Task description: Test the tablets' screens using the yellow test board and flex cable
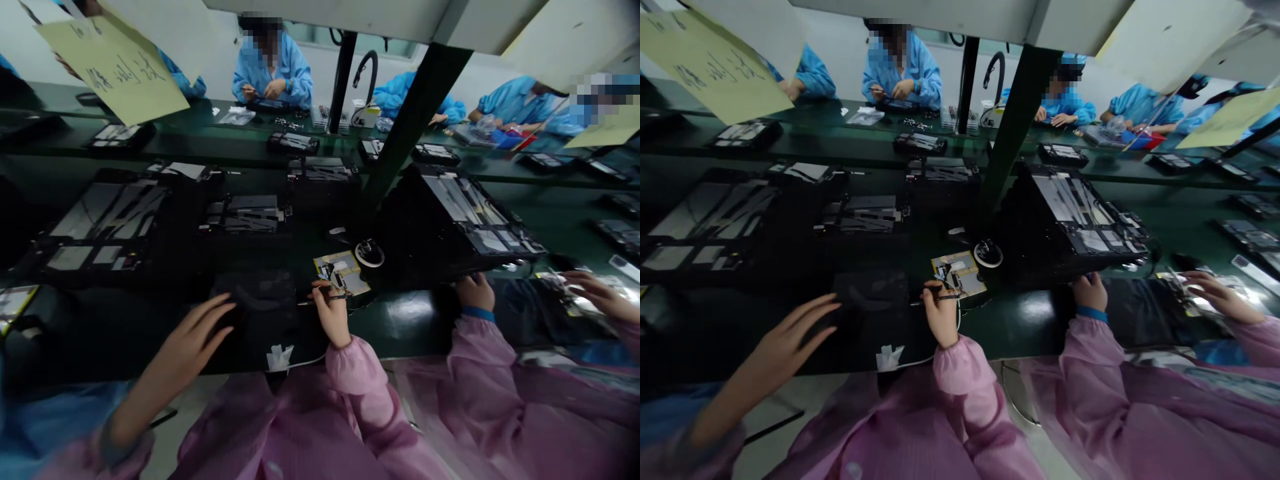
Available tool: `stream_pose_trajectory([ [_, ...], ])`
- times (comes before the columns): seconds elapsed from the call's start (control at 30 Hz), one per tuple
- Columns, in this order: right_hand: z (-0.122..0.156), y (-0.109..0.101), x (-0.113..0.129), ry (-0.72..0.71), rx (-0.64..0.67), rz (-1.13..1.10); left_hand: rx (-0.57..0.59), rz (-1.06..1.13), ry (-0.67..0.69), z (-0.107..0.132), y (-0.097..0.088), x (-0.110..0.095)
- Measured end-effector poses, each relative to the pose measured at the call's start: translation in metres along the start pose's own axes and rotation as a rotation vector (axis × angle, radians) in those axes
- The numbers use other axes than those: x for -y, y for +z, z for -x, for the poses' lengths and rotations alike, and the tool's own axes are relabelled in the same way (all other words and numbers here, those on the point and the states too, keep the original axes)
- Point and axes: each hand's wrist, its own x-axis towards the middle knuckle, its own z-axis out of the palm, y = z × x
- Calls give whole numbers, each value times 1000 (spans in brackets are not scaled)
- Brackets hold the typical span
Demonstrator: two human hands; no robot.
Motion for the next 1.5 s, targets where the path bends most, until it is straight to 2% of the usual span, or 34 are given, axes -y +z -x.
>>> stream_pose_trajectory([
  [0.07,-2,-12,2,-10,-33,-9,40,16,156,-43,12,-36],
  [0.17,2,-26,1,11,-20,-63,145,35,377,-102,46,-77],
  [0.23,8,-33,-1,18,-27,-38,220,51,458,-127,70,-92],
  [0.3,14,-45,-3,23,-44,49,255,115,500,-139,86,-99],
  [0.4,14,-69,-6,6,-123,196,218,250,443,-144,95,-96],
  [0.5,1,-85,-7,-92,-212,389,149,370,271,-151,93,-87],
  [0.57,-13,-81,-6,-175,-147,590,104,427,164,-157,93,-82],
  [0.63,-26,-67,-3,-230,-37,818,93,420,113,-161,95,-80],
  [0.73,-41,-44,1,-263,31,1088,155,277,146,-161,100,-80],
  [0.8,-44,-39,3,-265,31,1160,192,162,179,-158,103,-82],
  [0.9,-41,-51,4,-236,-31,1176,203,71,195,-155,105,-83],
  [1.0,-36,-71,4,-203,-144,1214,226,88,209,-155,109,-81],
  [1.07,-36,-79,5,-234,-180,1215,242,108,216,-155,111,-80],
  [1.13,-41,-79,5,-323,-115,1141,236,117,215,-155,114,-79],
  [1.23,-56,-72,-1,-464,135,956,214,131,218,-155,116,-78],
  [1.33,-71,-67,-13,-507,315,797,220,159,229,-155,116,-77],
  [1.5,-78,-70,-28,-468,359,629,224,207,255,-153,113,-80],
])
